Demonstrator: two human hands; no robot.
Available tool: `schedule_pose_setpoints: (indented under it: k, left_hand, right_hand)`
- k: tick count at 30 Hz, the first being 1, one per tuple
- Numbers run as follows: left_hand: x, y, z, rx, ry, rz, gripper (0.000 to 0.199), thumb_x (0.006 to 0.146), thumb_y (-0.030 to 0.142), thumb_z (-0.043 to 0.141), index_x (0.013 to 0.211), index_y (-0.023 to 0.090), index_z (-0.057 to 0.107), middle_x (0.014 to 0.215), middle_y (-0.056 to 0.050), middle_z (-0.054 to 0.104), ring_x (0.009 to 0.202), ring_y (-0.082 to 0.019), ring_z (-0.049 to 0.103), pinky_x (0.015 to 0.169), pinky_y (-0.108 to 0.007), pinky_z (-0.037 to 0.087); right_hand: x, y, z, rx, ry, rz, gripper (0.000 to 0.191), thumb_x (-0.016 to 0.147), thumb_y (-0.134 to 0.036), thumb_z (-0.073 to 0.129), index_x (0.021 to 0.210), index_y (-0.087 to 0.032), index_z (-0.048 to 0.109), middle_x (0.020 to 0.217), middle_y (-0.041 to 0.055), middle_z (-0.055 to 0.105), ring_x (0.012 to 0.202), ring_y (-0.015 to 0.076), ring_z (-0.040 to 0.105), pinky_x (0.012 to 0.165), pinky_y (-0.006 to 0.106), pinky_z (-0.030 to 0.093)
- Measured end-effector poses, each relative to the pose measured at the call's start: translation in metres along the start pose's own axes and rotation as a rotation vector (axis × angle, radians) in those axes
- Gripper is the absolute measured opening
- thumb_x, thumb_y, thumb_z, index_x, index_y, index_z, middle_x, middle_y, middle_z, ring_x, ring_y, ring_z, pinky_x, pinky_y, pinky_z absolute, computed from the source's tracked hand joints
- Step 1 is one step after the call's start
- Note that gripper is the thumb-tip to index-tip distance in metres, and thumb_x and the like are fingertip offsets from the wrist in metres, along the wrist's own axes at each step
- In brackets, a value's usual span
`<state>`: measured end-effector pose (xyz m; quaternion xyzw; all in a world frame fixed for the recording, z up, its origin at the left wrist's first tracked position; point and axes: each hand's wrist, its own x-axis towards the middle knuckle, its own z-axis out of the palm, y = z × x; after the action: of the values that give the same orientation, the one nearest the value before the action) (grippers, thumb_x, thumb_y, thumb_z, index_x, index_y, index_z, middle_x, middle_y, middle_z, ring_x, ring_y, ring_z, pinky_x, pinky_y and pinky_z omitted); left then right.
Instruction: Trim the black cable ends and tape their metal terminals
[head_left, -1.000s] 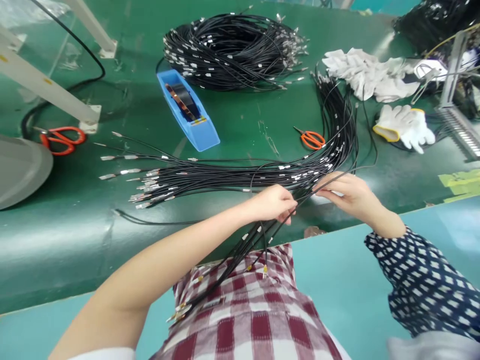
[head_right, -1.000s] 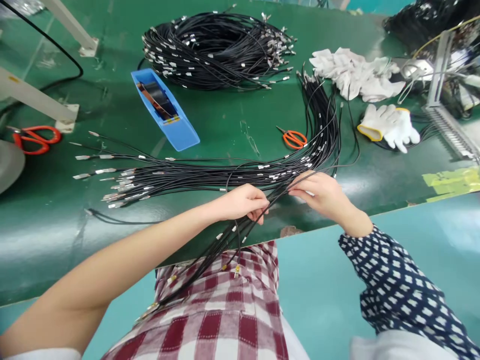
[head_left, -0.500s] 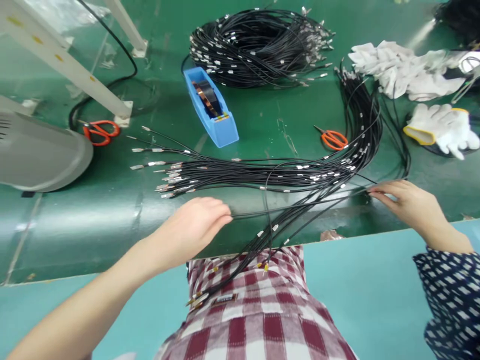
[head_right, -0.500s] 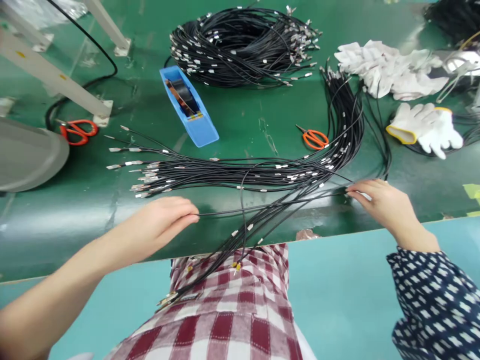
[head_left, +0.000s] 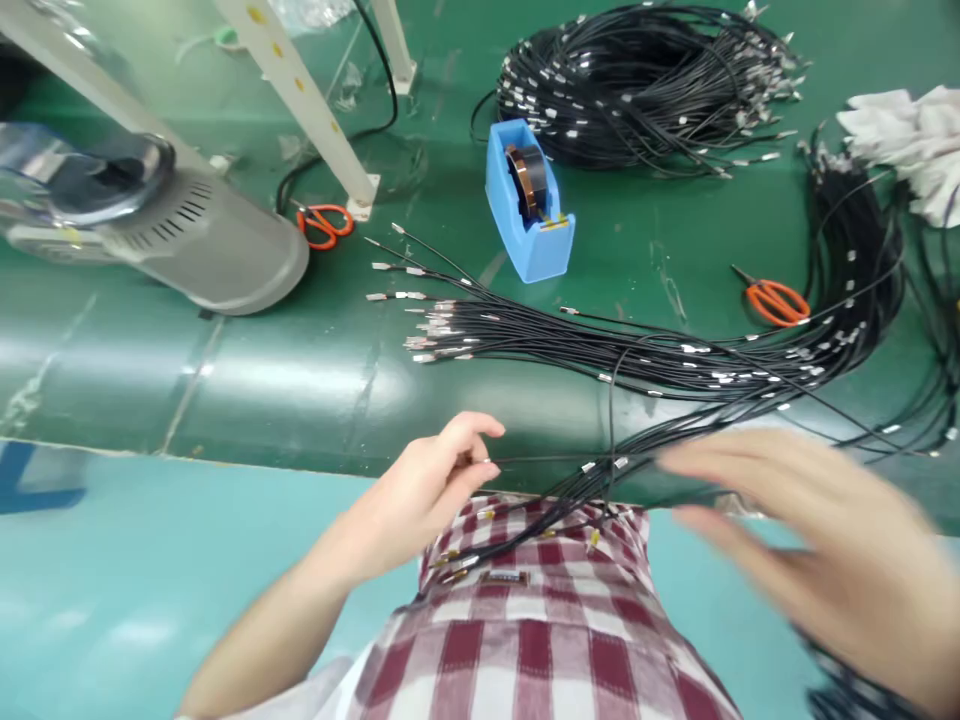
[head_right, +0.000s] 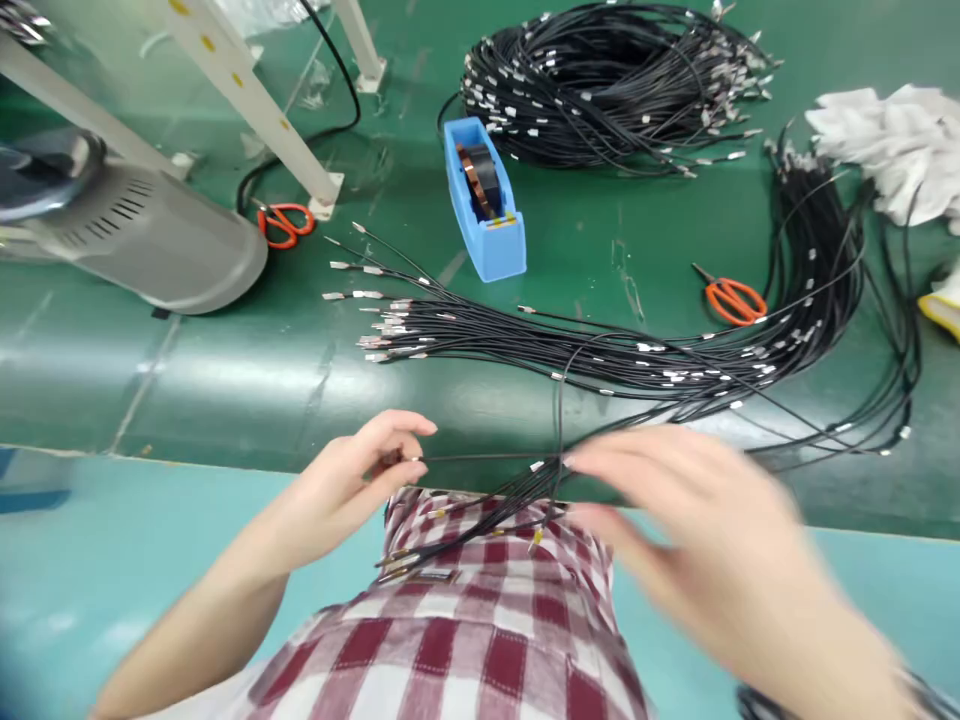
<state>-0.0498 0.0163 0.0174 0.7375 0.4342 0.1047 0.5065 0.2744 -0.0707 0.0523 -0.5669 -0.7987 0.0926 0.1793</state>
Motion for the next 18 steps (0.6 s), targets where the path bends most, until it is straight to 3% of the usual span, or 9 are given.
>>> schedule_pose_setpoints:
  k: [3, 6, 9, 13, 18]
  left_hand:
    - [-0.009, 0.004, 0.005, -0.149, 0.011, -0.005, 0.027, 0.099, 0.024, 0.051, 0.126, 0.029, 0.046, 0.089, 0.004, 0.064, 0.078, -0.012, 0.061, 0.070, -0.024, 0.046]
    - [-0.021, -0.007, 0.006, -0.317, 0.139, -0.039, 0.026, 0.098, 0.026, 0.054, 0.124, 0.026, 0.048, 0.104, -0.002, 0.068, 0.094, -0.016, 0.065, 0.080, -0.027, 0.051]
    - [-0.030, -0.022, 0.008, -0.357, 0.271, -0.082, 0.020, 0.101, 0.031, 0.050, 0.119, 0.023, 0.052, 0.104, -0.004, 0.069, 0.091, -0.016, 0.065, 0.082, -0.029, 0.050]
    - [-0.027, -0.031, 0.015, -0.298, 0.247, -0.094, 0.029, 0.104, 0.036, 0.041, 0.091, 0.019, 0.060, 0.073, 0.001, 0.060, 0.068, -0.012, 0.055, 0.067, -0.026, 0.044]
    - [-0.018, -0.030, 0.022, -0.302, 0.308, -0.035, 0.030, 0.104, 0.035, 0.043, 0.085, 0.018, 0.060, 0.069, 0.002, 0.056, 0.063, -0.011, 0.051, 0.061, -0.024, 0.040]
  right_hand:
    - [0.066, -0.060, 0.054, 0.205, -0.168, -0.190, 0.041, 0.096, -0.051, 0.057, 0.121, -0.018, 0.062, 0.114, 0.0109, 0.074, 0.101, 0.0255, 0.070, 0.085, 0.041, 0.055]
    - [0.090, -0.072, 0.090, 0.410, -0.290, -0.142, 0.024, 0.102, -0.035, 0.050, 0.113, -0.019, 0.063, 0.094, 0.0041, 0.076, 0.078, 0.0179, 0.071, 0.071, 0.031, 0.052]
    - [0.089, -0.066, 0.097, 0.582, -0.355, -0.026, 0.016, 0.102, -0.032, 0.052, 0.103, -0.022, 0.065, 0.086, -0.0005, 0.075, 0.070, 0.0131, 0.068, 0.066, 0.025, 0.047]
    - [0.088, -0.064, 0.093, 0.648, -0.379, 0.061, 0.016, 0.100, -0.032, 0.054, 0.097, -0.023, 0.067, 0.081, -0.0011, 0.074, 0.068, 0.0130, 0.065, 0.066, 0.025, 0.045]
    - [0.091, -0.070, 0.096, 0.583, -0.302, 0.060, 0.020, 0.100, -0.035, 0.055, 0.090, -0.023, 0.069, 0.077, -0.0018, 0.073, 0.067, 0.0131, 0.062, 0.072, 0.028, 0.043]
